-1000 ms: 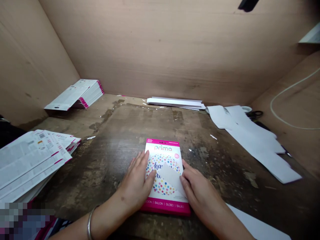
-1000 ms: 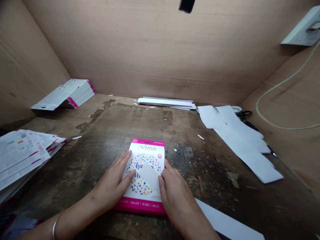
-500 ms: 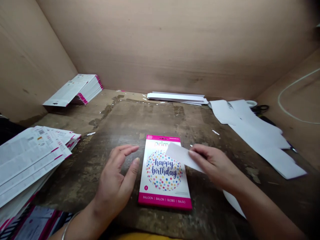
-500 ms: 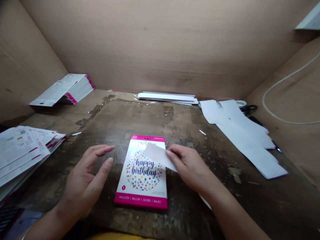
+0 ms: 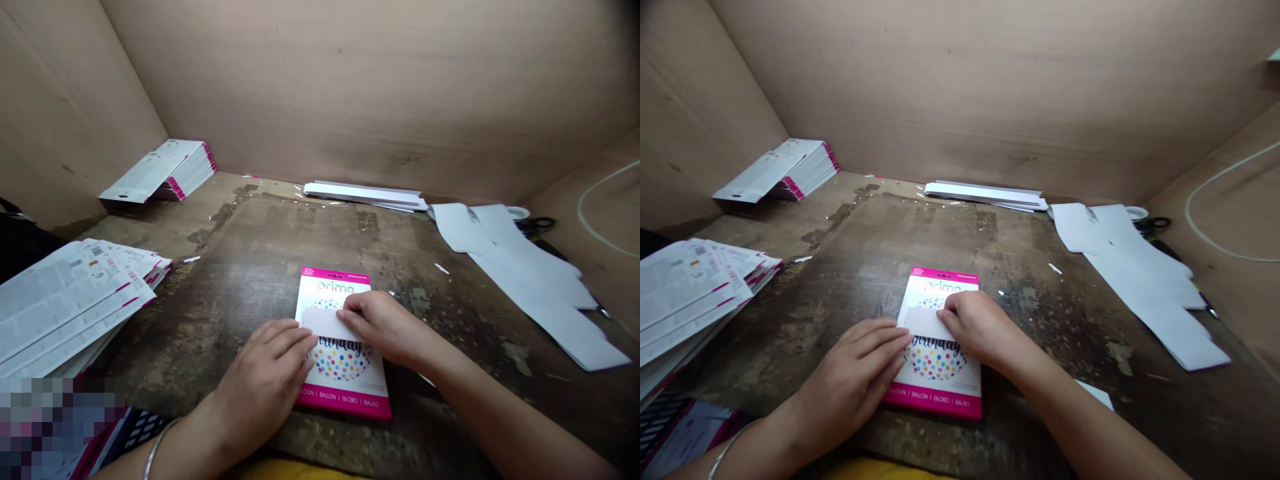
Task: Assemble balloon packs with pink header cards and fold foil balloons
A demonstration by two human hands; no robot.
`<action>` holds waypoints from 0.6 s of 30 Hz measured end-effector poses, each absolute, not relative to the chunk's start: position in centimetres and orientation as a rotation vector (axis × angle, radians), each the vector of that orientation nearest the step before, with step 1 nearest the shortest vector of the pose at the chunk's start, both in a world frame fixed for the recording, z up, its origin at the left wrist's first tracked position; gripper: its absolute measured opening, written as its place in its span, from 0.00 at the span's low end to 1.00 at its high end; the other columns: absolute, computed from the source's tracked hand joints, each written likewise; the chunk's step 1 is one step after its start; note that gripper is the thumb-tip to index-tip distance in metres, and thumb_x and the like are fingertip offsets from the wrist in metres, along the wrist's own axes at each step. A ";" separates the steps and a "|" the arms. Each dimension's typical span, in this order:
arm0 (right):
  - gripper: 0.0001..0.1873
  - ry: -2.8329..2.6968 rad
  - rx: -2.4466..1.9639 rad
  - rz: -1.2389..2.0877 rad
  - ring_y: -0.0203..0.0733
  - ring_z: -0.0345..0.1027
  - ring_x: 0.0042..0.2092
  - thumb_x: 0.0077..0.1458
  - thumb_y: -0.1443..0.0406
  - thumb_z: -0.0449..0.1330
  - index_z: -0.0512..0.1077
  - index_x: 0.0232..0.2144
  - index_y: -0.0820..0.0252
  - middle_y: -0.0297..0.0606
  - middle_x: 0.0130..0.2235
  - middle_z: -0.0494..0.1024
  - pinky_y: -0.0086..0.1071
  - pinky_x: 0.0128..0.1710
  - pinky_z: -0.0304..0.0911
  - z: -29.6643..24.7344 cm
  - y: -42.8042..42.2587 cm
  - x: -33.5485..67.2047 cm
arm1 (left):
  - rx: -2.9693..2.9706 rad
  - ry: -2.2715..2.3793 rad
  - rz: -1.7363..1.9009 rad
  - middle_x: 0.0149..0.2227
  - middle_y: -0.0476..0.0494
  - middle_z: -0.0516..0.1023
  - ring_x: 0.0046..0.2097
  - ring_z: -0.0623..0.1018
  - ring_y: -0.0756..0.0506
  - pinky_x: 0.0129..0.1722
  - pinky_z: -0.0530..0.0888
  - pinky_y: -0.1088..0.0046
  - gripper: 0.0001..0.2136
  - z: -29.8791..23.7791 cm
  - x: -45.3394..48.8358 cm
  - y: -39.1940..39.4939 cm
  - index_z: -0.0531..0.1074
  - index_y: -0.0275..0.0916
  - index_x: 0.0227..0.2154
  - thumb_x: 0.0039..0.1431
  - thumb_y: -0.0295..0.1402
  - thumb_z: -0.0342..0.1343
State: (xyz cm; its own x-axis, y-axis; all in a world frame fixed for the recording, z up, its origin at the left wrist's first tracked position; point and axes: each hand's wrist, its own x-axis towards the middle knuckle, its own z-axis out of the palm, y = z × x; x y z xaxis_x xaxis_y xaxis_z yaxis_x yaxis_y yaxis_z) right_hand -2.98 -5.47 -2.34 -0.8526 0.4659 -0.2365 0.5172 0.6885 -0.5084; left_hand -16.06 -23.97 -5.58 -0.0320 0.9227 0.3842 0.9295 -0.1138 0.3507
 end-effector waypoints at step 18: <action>0.15 3.132 0.726 -0.148 0.55 0.63 0.51 0.54 0.70 0.55 0.70 0.45 0.66 0.52 0.51 0.70 0.45 0.49 0.60 -3.6 -8.3 -1.6 | -2.279 -2.174 -0.614 0.53 0.39 0.72 0.55 0.70 0.40 0.58 0.62 0.54 0.16 -7.7 -14.8 -23.2 0.69 0.37 0.51 0.62 0.32 0.46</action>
State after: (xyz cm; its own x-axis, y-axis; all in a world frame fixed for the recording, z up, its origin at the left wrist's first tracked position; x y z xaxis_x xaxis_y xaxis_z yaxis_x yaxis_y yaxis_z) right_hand -1.60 -8.35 -3.57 -0.8954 0.4419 0.0538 0.4349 0.8942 -0.1064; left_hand -14.81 -23.16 -7.72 0.0099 0.9741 0.2258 0.9482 -0.0808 0.3071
